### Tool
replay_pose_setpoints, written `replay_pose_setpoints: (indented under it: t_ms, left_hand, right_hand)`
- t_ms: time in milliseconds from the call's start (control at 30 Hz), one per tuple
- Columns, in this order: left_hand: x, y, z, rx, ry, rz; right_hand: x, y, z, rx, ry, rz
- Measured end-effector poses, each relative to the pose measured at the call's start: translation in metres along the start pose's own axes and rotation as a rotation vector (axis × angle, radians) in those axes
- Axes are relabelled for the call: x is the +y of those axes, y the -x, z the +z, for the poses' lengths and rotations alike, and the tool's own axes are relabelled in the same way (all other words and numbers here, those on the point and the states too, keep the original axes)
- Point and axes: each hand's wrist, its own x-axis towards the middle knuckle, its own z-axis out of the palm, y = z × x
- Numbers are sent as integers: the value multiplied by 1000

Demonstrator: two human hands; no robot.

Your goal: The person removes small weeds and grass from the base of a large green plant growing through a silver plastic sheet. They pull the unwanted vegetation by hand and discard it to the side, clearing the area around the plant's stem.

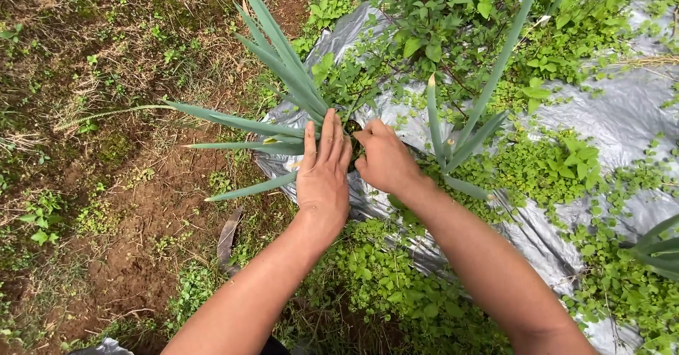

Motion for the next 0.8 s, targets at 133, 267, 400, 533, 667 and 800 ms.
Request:
replay_pose_setpoints:
  t_ms: [133, 267, 400, 533, 667, 800]
  left_hand:
    - [9, -2, 1, -4, 29, -51]
    - [10, -4, 1, -40, 26, -32]
    - [11, -4, 3, -62, 54, -27]
    - [8, -1, -1, -70, 51, -29]
    - [6, -2, 0, -65, 67, -30]
    - [6, -1, 2, -54, 78, -31]
  right_hand:
    - [25, -20, 24, 93, -120, -39]
    - [40, -36, 41, 233, 92, -98]
    - [34, -43, 41, 281, 308, -117]
    - [42, -54, 52, 400, 421, -198]
    - [56, -64, 65, 457, 379, -225]
    - [47, -66, 56, 384, 349, -251]
